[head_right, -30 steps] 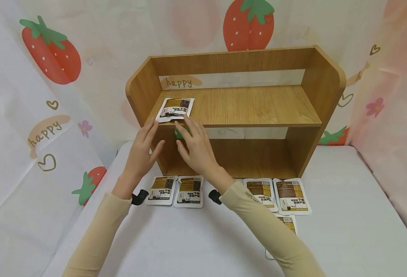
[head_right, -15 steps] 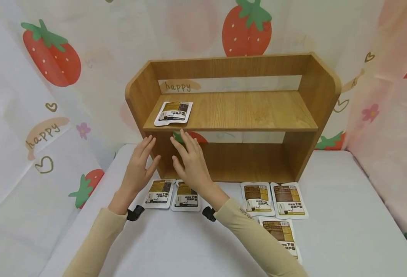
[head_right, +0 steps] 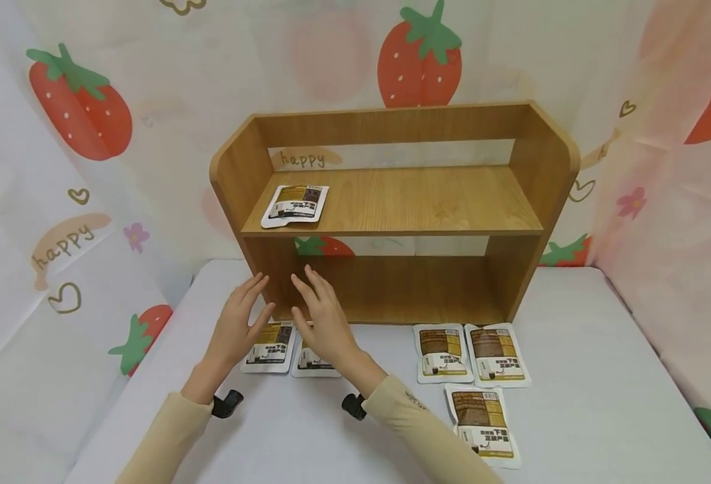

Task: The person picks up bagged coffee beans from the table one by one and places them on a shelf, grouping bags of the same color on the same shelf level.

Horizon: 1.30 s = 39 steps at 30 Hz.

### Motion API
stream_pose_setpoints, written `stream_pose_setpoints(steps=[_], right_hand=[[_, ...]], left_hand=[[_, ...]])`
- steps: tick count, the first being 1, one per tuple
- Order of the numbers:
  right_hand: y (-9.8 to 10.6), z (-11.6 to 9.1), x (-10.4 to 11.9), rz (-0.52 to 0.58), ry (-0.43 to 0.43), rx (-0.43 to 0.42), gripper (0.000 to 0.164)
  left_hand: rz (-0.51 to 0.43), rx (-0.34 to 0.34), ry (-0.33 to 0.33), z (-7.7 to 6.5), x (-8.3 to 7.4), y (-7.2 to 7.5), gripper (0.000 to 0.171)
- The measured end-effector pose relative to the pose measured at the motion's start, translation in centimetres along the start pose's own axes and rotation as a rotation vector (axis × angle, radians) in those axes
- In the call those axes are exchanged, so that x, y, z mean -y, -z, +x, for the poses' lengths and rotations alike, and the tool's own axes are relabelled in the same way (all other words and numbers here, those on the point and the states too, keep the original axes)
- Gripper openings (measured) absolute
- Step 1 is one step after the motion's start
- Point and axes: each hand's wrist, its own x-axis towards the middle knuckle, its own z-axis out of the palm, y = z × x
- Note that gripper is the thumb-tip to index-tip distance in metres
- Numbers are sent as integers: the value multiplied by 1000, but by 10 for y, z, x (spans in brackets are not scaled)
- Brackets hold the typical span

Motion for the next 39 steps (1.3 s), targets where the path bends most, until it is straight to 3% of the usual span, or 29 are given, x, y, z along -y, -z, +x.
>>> stream_pose_setpoints(steps=[14, 21, 32, 39], right_hand=[[-22, -29, -1, 180, -201, 157, 53], [-29, -38, -2, 211, -279, 182, 52], [-42, -47, -2, 460, -456, 224, 52], [-53, -49, -1, 549, -572, 279, 54]], left_hand=[[-47, 73, 122, -36, 9, -6, 46], [-98, 144, 236, -52, 16, -3, 47], [-197, 265, 398, -64, 24, 5, 51], [-245, 386, 587, -69, 30, 9, 54]])
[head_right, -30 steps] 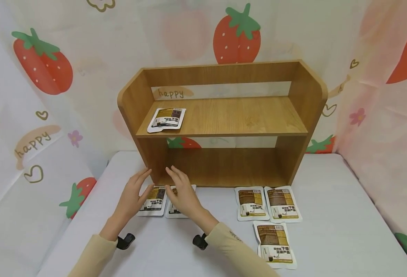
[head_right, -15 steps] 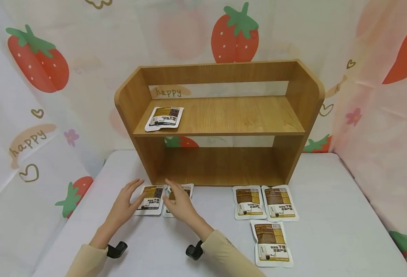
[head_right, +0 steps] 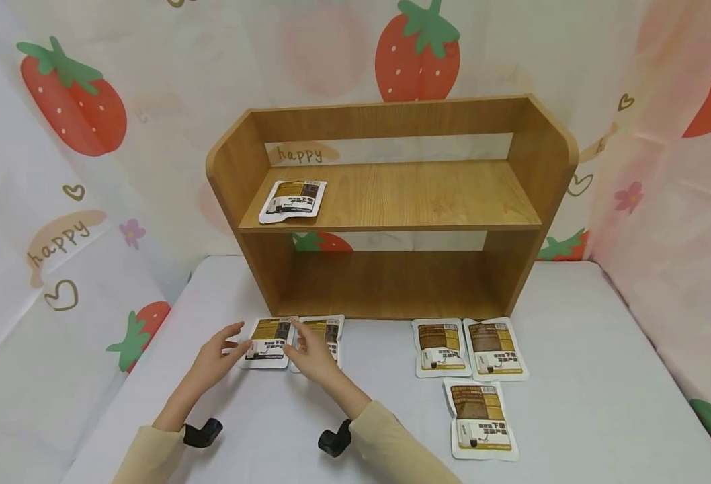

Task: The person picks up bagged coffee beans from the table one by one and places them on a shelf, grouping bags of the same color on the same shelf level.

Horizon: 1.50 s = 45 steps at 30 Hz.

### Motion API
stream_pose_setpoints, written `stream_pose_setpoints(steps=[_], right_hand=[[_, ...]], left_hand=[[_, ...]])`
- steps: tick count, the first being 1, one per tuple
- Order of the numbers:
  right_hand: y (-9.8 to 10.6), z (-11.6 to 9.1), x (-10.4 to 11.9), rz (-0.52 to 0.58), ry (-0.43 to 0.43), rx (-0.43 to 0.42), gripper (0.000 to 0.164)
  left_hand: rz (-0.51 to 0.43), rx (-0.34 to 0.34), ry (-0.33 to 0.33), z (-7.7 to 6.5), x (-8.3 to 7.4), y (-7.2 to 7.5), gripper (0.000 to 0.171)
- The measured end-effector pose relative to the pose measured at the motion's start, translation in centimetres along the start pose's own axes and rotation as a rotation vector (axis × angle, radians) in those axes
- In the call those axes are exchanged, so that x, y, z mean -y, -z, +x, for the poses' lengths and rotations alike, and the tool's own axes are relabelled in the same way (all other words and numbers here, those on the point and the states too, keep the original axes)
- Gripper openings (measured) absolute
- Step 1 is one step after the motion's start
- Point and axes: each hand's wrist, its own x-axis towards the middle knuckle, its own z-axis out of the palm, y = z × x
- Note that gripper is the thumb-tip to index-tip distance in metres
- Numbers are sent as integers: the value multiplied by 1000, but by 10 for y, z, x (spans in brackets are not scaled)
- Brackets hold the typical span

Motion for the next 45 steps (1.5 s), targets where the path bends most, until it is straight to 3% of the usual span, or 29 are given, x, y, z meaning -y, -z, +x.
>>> stream_pose_setpoints(steps=[5, 10, 19, 36, 45], right_hand=[[-3, -1, -3, 56, -43, 37, 57], [-5, -1, -5, 121, -74, 49, 58], [-6, 3, -6, 111, -152, 62, 57], [-10, 2, -7, 131, -122, 32, 52], [-9, -1, -5, 155, -132, -9, 54]], left_hand=[[21, 33, 77, 2, 6, -2, 53], [35, 45, 93, 3, 12, -4, 51], [-107, 95, 134, 6, 17, -5, 45], [-142, 87, 124, 6, 32, -11, 47], [-226, 107, 137, 1, 29, -6, 51]])
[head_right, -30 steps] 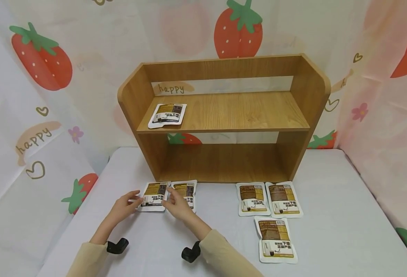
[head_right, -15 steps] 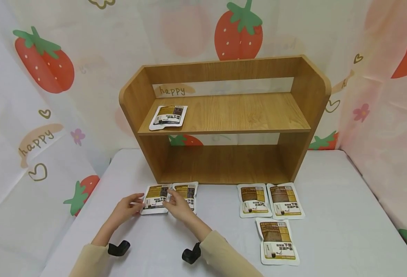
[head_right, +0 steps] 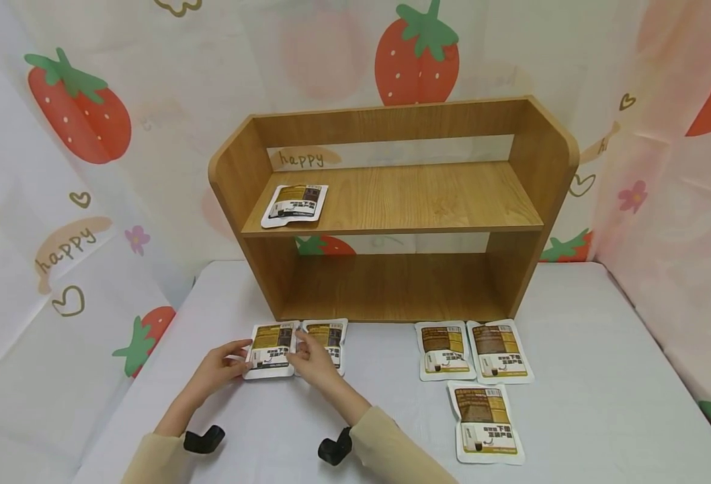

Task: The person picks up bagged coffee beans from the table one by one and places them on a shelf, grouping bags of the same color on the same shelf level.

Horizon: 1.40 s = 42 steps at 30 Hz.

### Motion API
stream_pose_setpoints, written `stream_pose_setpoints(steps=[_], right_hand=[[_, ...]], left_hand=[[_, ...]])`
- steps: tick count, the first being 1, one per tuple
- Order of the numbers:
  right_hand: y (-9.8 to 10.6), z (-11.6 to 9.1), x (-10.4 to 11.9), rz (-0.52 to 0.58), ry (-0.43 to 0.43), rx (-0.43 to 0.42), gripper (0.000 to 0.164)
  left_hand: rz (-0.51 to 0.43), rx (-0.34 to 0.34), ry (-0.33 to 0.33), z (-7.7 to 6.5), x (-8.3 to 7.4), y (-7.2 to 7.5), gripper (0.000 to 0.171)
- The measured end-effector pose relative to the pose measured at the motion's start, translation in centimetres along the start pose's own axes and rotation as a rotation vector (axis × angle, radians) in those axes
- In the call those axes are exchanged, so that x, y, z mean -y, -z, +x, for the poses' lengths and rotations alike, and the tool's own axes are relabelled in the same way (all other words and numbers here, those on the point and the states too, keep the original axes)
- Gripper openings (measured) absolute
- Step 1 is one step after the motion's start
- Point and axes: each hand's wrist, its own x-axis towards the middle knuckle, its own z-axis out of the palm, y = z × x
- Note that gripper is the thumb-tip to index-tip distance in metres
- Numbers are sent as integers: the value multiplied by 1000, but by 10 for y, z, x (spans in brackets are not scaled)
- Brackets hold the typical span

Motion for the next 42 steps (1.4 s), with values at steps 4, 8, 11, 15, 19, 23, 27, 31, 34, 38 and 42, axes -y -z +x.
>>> stream_pose_setpoints(steps=[4, 8, 11, 15, 19, 23, 27, 31, 34, 38, 42], right_hand=[[2, 2, -2, -6, 17, -25, 54], [5, 4, -3, -31, 34, -67, 49], [7, 4, -3, -29, 32, -103, 46], [11, 3, -1, -1, 36, -126, 46], [19, -4, 8, 51, 46, -116, 46], [27, -10, 16, 77, 57, -110, 46], [35, -8, 7, 65, 62, -127, 46], [44, -6, 0, 43, 66, -154, 47], [51, -7, 0, 41, 62, -163, 48], [61, -11, 1, 41, 38, -167, 50], [72, -16, 0, 47, 28, -173, 51]], left_hand=[[-109, 40, 35, -4, -3, 3, 54], [-214, 85, 48, -7, -7, 4, 59], [-273, 109, 38, -7, -10, 2, 61], [-309, 113, 33, -8, -18, -2, 61], [-316, 115, 25, -9, -27, -6, 61], [-320, 114, 12, -6, -33, -10, 60], [-338, 121, 4, -3, -40, -16, 59], [-358, 140, -23, -1, -46, -23, 60], [-359, 149, -47, 1, -51, -27, 61], [-369, 165, -61, 3, -60, -33, 61], [-400, 201, -82, 2, -71, -38, 60]])
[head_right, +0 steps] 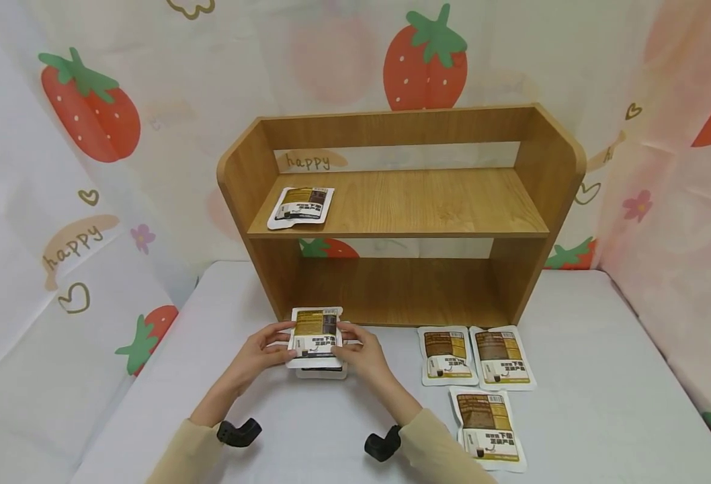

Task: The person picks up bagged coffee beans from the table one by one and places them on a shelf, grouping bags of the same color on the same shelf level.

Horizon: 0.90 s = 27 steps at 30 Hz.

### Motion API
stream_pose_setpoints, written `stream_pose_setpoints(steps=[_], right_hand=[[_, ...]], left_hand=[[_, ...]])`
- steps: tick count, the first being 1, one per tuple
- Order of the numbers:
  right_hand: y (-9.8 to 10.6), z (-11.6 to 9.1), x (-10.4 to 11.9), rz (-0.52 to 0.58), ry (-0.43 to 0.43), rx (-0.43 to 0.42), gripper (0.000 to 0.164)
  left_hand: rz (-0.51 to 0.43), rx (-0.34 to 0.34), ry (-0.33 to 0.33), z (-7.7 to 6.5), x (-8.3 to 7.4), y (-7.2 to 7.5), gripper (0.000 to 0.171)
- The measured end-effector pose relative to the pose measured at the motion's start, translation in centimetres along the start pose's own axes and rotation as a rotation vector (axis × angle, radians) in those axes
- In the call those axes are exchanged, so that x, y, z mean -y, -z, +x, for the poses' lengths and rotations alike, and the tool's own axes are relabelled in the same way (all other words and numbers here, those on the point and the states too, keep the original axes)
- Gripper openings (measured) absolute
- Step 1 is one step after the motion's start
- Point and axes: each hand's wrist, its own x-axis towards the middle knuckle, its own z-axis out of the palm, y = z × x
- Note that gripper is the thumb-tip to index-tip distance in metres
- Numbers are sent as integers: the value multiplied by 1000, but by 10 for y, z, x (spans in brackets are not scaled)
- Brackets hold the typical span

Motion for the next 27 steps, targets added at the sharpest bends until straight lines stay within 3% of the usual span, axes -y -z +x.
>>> stream_pose_setpoints(steps=[7, 17, 27], right_hand=[[18, -8, -1, -8, 0, -14, 51], [43, -19, 6, -23, -19, -35, 53], [61, -34, 17, -54, -46, -42, 53]], left_hand=[[-3, 17, -1, -9, -24, -20, 58], [17, -25, -67, -9, -37, -50, 52], [29, -6, -101, -14, -50, -69, 52]])
